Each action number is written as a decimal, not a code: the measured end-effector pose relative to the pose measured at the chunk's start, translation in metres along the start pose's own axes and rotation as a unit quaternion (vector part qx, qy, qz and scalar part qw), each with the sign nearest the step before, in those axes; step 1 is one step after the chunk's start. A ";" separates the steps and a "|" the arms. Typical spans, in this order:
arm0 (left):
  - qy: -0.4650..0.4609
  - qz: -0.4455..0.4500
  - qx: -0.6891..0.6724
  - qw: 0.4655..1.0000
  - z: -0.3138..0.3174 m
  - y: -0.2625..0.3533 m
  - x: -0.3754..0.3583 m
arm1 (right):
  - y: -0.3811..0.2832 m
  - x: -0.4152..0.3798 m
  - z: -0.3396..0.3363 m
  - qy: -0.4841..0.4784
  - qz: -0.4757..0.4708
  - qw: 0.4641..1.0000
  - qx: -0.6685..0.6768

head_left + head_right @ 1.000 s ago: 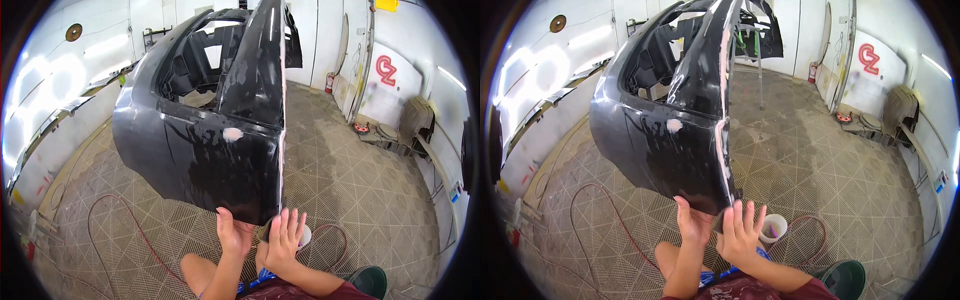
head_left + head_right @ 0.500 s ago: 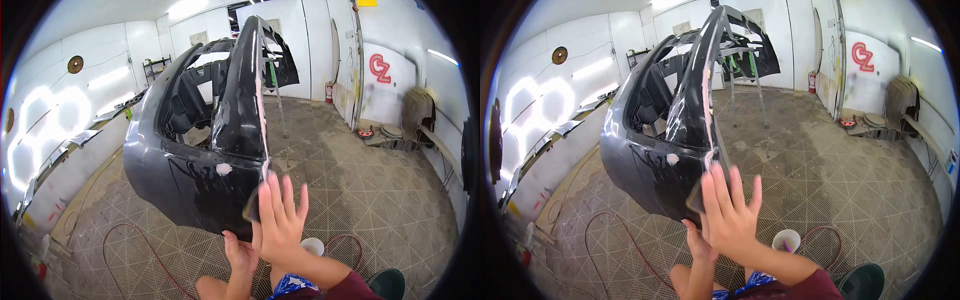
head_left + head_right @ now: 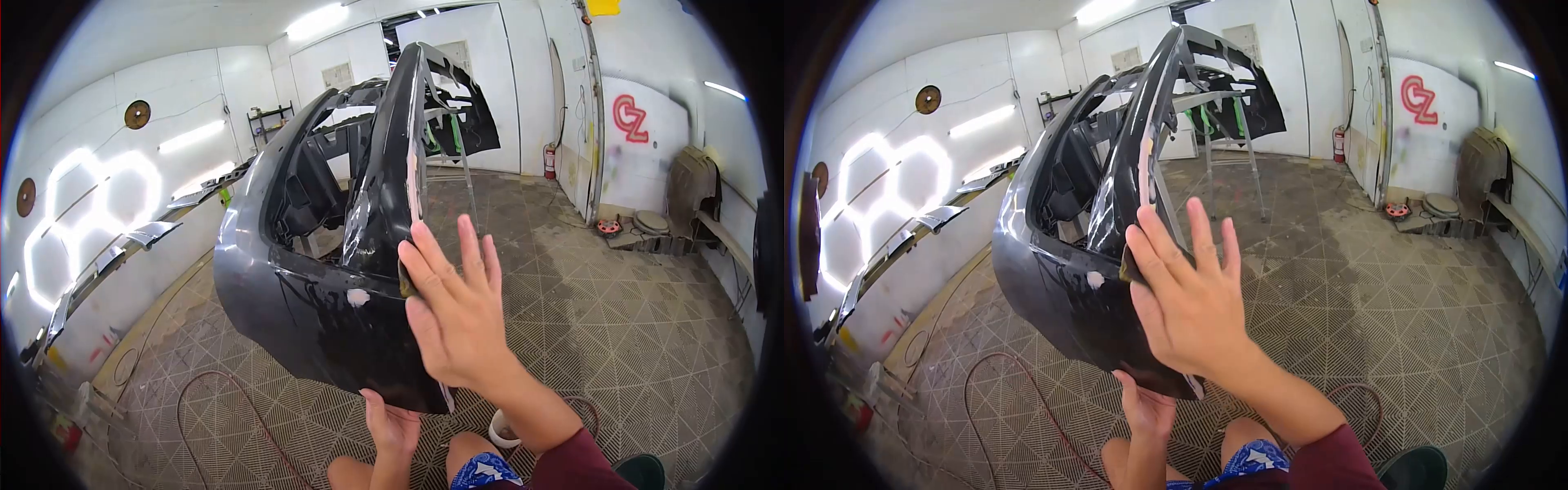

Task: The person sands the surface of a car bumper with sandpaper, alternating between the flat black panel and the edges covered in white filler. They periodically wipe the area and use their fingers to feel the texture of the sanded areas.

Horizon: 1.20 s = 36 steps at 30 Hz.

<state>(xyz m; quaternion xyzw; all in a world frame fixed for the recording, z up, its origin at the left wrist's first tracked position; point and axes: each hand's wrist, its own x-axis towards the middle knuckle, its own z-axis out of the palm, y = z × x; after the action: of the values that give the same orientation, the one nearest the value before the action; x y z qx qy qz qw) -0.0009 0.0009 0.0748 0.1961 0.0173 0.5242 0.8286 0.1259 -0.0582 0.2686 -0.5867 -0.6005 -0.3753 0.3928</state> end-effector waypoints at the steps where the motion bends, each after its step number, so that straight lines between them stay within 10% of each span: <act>1: -0.020 -0.003 0.010 1.000 -0.005 0.001 0.002 | 0.002 0.003 -0.012 -0.005 -0.006 1.000 0.005; 3: -0.017 0.001 0.011 1.000 0.000 0.003 0.002 | 0.026 -0.001 -0.005 0.061 0.054 0.980 0.179; 5: -0.011 0.001 0.007 1.000 0.000 0.001 0.003 | 0.035 0.001 -0.002 0.130 0.179 0.845 0.487; 8: -0.044 0.000 0.010 0.999 -0.006 0.001 0.006 | 0.038 -0.008 -0.006 0.090 0.170 0.875 0.444; 12: -0.023 0.012 0.023 0.999 -0.004 0.001 0.005 | 0.047 -0.019 0.008 0.038 -0.177 0.983 0.020; 17: -0.017 0.000 0.005 1.000 0.005 0.001 0.007 | 0.056 0.008 0.004 0.062 -0.210 0.971 -0.093; 25: -0.064 -0.012 0.040 0.997 -0.029 0.003 0.009 | 0.083 0.032 0.008 0.047 -0.337 0.936 -0.091; 36: -0.020 0.003 0.039 0.999 0.000 0.004 0.006 | 0.100 0.075 0.044 0.154 -0.242 0.957 -0.048</act>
<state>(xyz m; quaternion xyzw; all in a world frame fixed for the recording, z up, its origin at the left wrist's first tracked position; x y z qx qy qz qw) -0.0018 0.0073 0.0770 0.2386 0.0199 0.5217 0.8188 0.2244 0.0158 0.3175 -0.3773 -0.6379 -0.5733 0.3493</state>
